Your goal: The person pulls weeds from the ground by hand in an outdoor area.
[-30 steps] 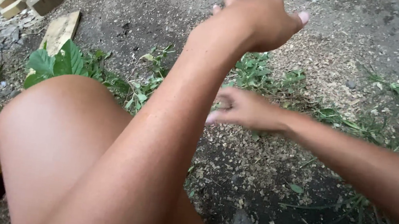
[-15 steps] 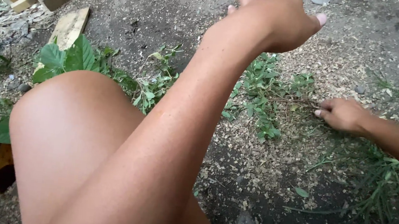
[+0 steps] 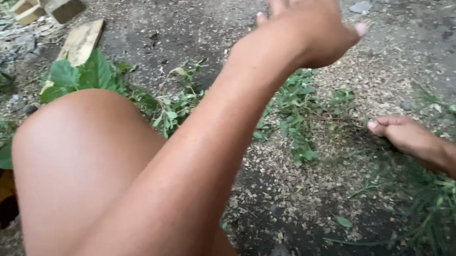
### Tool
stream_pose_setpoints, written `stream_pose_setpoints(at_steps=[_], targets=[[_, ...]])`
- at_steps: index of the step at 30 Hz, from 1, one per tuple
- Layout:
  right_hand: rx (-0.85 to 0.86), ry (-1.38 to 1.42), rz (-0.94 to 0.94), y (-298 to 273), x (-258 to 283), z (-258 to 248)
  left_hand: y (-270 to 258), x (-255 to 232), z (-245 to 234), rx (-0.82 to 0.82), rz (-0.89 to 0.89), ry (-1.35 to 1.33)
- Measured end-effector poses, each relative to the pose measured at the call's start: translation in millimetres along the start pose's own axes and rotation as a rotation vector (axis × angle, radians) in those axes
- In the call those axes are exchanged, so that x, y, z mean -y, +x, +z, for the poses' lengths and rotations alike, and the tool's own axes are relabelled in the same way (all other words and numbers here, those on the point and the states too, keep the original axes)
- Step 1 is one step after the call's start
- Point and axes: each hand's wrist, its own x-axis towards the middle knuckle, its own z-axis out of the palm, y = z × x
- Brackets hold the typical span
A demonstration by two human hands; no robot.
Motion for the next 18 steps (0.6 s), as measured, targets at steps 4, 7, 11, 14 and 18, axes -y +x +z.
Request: stream_pose_setpoints(at_steps=[4, 7, 11, 14, 18], targets=[[-0.031, 0.078, -0.018, -21, 35, -2, -4, 1, 1, 0.024, 0.021, 0.015], [-0.124, 0.191, -0.068, -26, 76, 4, -6, 2, 2, 0.042, -0.008, 0.023], [-0.141, 0.166, 0.013, -65, 152, 26, -5, 6, 0, 0.051, -0.028, 0.014], [0.062, 0.17, -0.097, -71, 185, 44, 1, 11, 3, 0.06, -0.024, 0.01], [0.35, -0.181, -0.377, -104, 237, 51, 3, 21, 5, 0.026, -0.046, 0.005]])
